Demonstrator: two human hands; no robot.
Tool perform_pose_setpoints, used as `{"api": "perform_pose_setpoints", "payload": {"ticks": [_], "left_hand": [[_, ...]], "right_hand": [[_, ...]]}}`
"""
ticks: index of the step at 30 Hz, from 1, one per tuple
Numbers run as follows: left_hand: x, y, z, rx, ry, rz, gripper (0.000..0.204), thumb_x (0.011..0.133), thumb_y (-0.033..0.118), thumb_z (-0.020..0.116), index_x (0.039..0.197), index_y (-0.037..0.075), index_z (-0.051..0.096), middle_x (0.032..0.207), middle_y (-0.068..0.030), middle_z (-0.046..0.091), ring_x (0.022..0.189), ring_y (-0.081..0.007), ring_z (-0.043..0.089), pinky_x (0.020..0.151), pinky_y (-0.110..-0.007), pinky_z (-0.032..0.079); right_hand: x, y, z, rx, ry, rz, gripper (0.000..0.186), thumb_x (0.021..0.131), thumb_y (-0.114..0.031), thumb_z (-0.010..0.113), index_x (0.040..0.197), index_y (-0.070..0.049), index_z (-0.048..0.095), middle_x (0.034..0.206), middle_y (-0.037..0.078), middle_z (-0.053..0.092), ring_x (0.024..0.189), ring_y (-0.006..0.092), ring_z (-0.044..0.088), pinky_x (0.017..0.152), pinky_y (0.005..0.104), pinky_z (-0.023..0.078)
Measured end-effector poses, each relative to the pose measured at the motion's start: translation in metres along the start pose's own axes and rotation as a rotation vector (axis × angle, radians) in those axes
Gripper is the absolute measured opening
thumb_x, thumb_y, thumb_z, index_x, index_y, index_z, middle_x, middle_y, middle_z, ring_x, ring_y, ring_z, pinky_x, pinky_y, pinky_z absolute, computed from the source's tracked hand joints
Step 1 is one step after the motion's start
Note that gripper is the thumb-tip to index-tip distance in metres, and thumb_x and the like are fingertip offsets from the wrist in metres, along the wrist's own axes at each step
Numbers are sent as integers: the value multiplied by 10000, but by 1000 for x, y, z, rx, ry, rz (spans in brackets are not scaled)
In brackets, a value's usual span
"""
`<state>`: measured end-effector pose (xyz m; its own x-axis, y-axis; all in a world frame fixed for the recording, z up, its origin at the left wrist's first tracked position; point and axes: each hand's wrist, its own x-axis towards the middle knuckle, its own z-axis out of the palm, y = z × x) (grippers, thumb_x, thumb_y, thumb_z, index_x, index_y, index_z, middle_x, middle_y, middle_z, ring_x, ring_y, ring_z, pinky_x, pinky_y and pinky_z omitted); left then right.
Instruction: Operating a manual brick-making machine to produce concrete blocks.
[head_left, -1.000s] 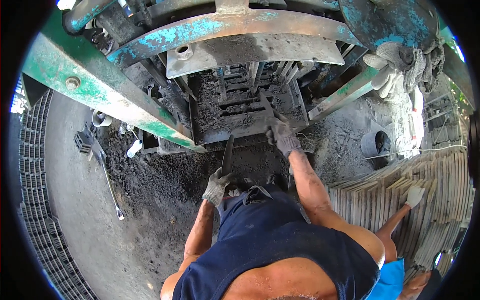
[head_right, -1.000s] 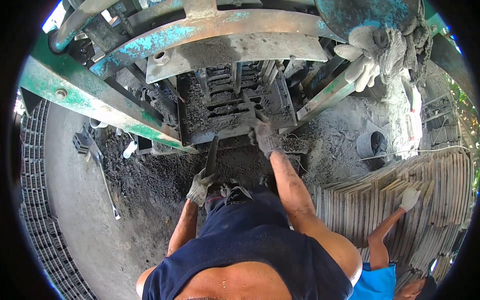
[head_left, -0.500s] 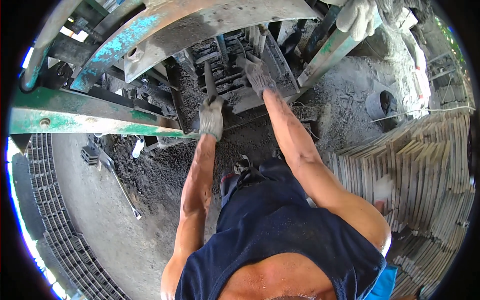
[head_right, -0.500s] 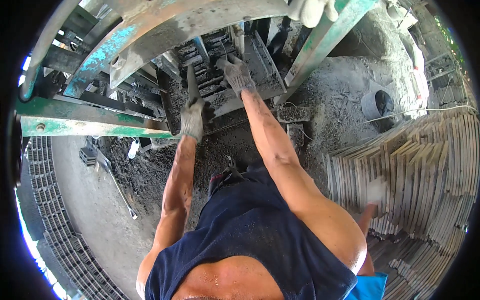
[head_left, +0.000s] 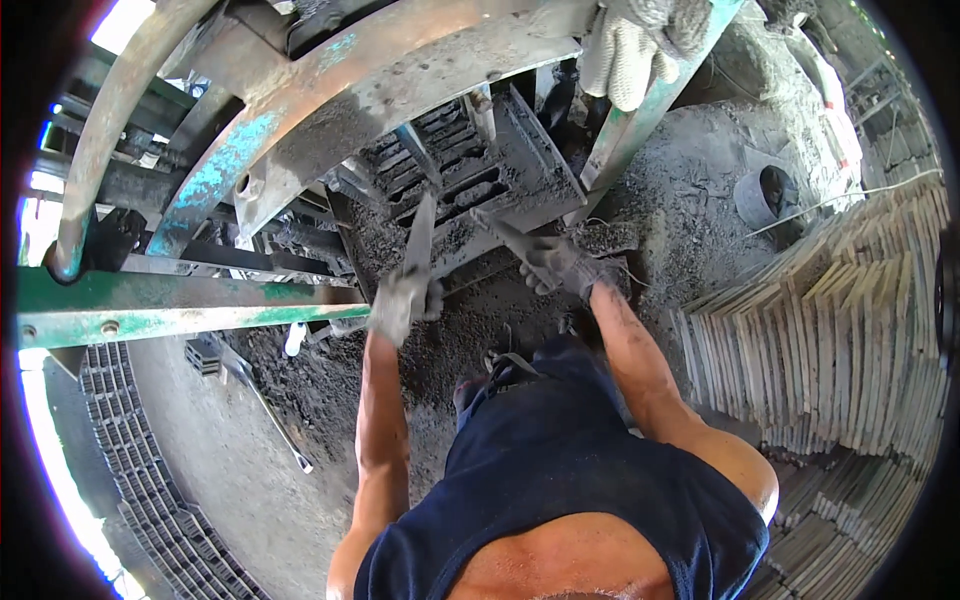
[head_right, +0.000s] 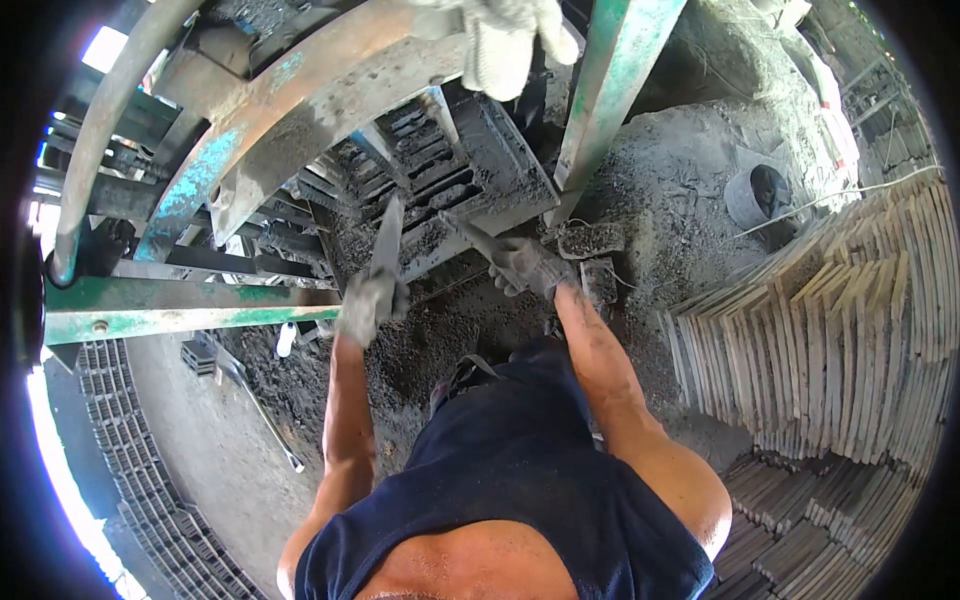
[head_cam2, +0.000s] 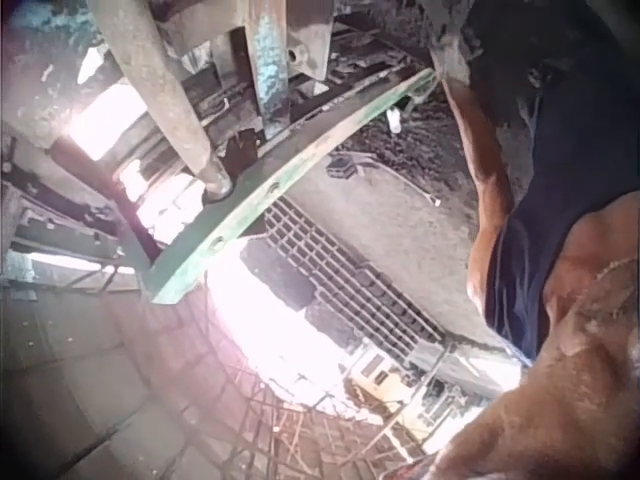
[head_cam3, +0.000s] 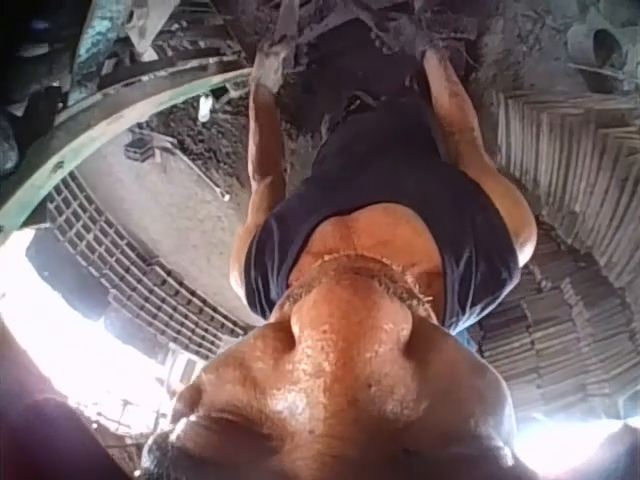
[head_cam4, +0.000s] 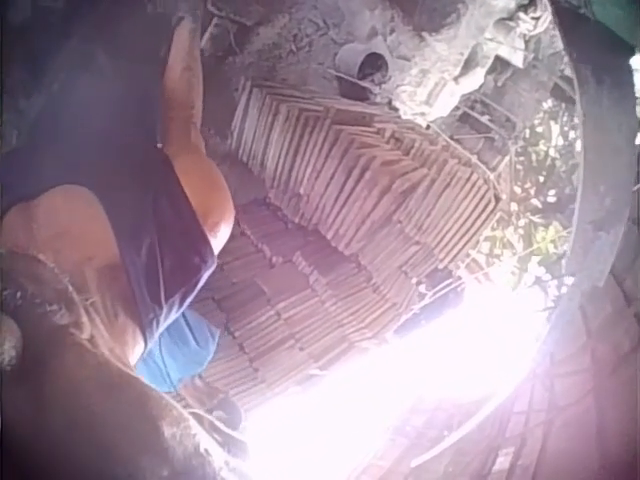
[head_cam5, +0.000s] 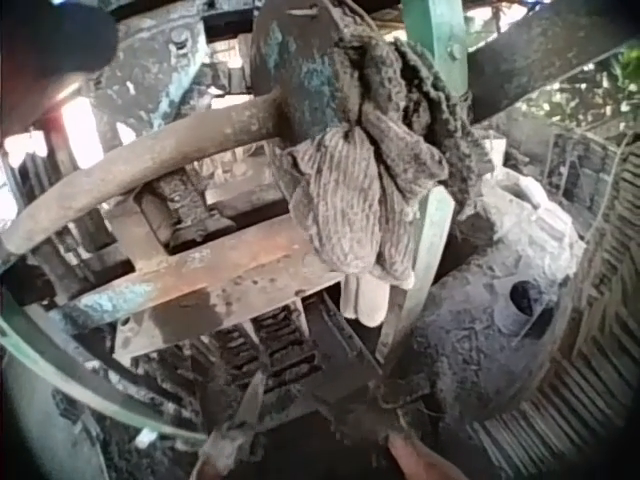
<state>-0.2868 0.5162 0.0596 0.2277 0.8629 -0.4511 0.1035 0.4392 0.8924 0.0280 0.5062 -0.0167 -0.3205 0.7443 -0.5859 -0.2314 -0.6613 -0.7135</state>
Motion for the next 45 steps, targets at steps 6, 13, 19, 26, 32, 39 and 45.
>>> {"api": "perform_pose_setpoints", "payload": {"ticks": [6,13,19,26,32,39,45], "left_hand": [[-89,-91,-3,-347,273,-286,314,903,343,642,1010,50,605,844,-99,653,669,-196,639,558,-349,561],[-166,-185,-6,-341,564,-467,279,921,331,637,936,53,628,789,-106,684,610,-219,653,534,-347,523],[-231,-188,-4,-372,732,-587,307,913,248,624,1056,-14,552,838,-161,667,625,-270,670,570,-408,597],[-203,-170,-13,-367,652,-597,293,918,244,617,1068,4,543,853,-163,661,630,-278,668,570,-414,601],[-194,-175,-36,-315,631,-479,297,923,257,620,1086,20,549,837,-114,646,619,-245,654,579,-385,592],[-174,-186,-22,-211,500,-433,263,906,237,642,1053,23,601,834,-91,665,613,-192,645,564,-330,561],[-130,-171,1,-147,379,-366,218,902,193,649,1040,27,615,831,-74,667,629,-167,632,566,-306,531]], "right_hand": [[71,15,83,152,-201,-2,259,935,-217,620,1121,-40,592,831,88,691,626,198,667,518,339,557],[213,-2,75,-537,235,-1255,281,931,-260,589,1144,-81,628,1009,83,670,876,192,625,700,331,523],[271,-21,27,-322,206,-575,454,870,-363,601,1200,-52,598,1111,166,654,1022,335,623,864,455,522],[282,13,140,-1092,195,-1163,325,898,-305,566,1120,-91,669,1119,168,680,1072,331,630,962,419,486],[223,12,142,-614,44,-675,288,924,-134,527,1183,-59,627,1163,145,661,1093,289,607,953,356,475],[95,-28,-14,-147,857,-867,317,909,-89,578,1219,-31,605,1036,94,687,970,251,639,890,354,499],[2,-62,9,-559,612,-929,395,874,-98,616,1255,1,581,1036,90,704,957,207,644,806,319,497]]}}
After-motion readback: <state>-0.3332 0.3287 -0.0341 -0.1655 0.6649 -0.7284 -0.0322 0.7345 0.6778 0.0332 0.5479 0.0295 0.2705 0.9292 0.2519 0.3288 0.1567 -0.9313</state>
